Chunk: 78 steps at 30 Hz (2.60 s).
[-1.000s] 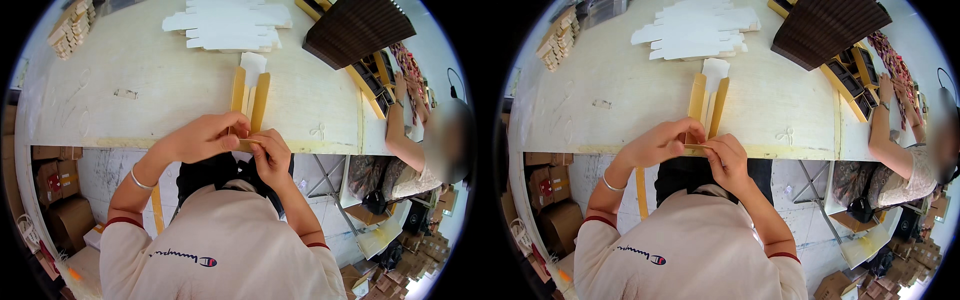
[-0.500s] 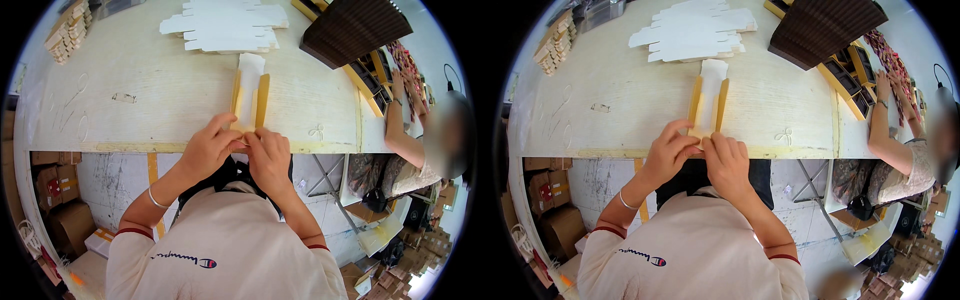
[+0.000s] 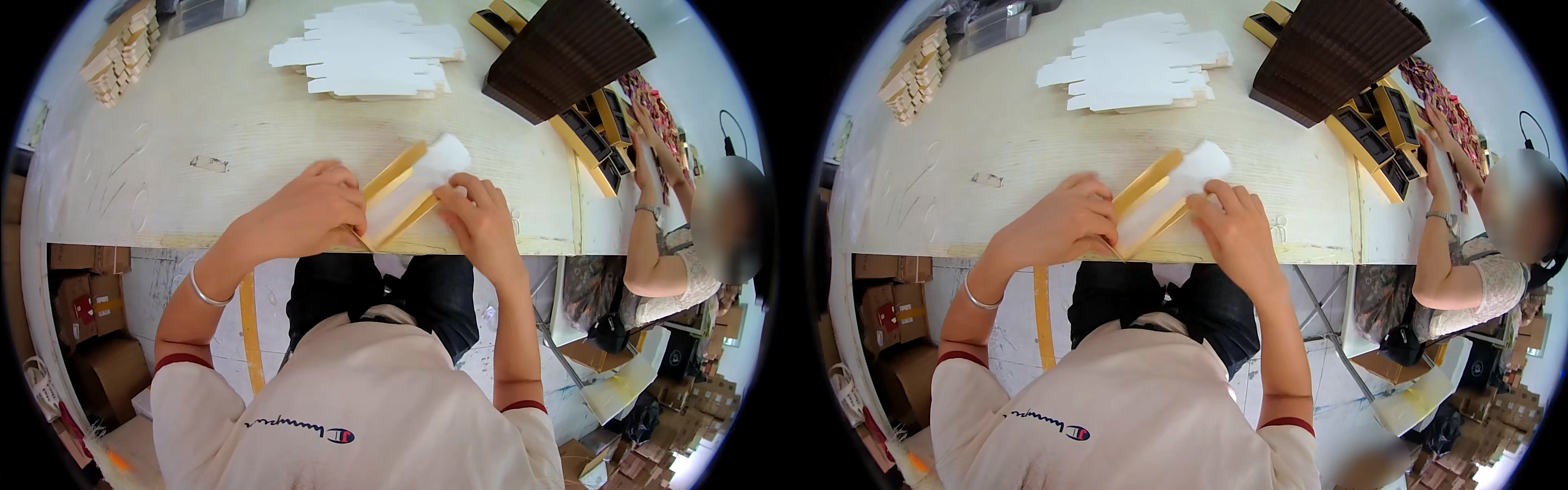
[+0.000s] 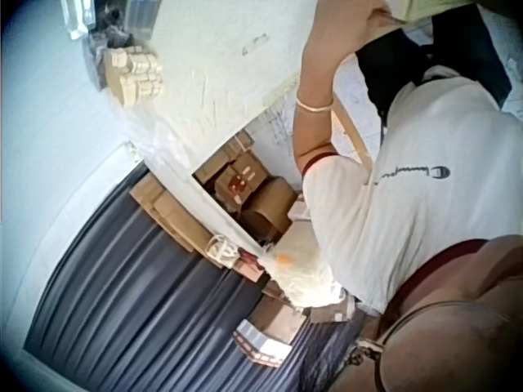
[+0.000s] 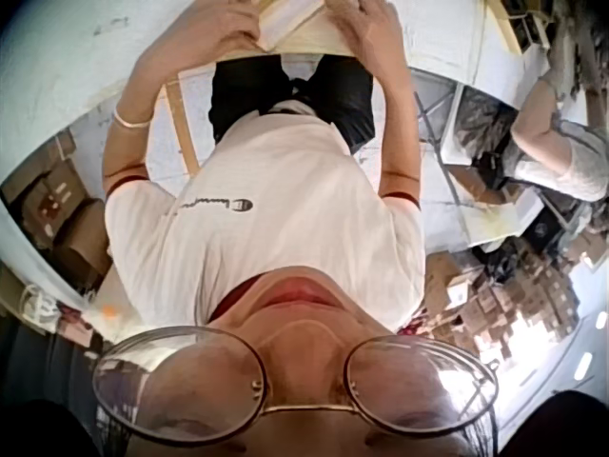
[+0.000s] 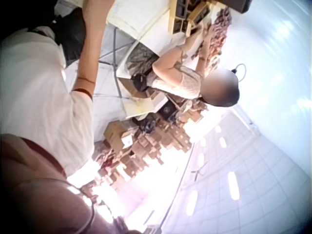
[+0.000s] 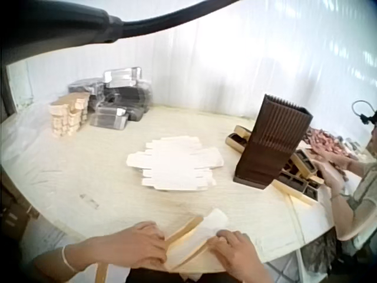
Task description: The person folds flat white cardboard pieces into small rectangular boxes, inserts them into dark brown outer boxes, and places the completed units on the table. The process is repeated multiple times in a repetitive assembly line manner.
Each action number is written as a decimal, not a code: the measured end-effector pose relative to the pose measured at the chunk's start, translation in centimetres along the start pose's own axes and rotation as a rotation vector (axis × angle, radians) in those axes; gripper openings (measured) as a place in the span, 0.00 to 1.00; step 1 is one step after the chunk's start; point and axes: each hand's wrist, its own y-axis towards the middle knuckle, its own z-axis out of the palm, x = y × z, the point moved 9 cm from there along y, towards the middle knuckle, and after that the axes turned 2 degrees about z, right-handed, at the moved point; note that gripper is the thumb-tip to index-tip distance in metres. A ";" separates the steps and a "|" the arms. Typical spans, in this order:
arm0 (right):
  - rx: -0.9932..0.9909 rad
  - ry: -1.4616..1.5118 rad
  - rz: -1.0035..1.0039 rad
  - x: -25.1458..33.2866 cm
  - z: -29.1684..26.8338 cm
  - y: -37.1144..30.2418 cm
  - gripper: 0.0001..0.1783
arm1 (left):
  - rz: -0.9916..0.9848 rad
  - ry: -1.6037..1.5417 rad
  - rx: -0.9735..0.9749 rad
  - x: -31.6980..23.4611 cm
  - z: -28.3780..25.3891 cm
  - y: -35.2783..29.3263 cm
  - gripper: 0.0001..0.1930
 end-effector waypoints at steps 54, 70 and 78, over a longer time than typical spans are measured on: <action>0.079 0.378 -0.250 4.8 4.3 -2.8 0.22 | -0.287 -0.724 -0.193 -0.2 1.9 -2.1 0.25; 0.160 0.368 -0.117 3.8 3.8 0.0 0.19 | -0.198 -0.407 -0.182 -0.4 1.9 -2.3 0.16; 0.082 0.411 -0.090 4.5 4.6 0.1 0.20 | -0.226 0.040 -0.413 -1.0 2.9 -3.2 0.20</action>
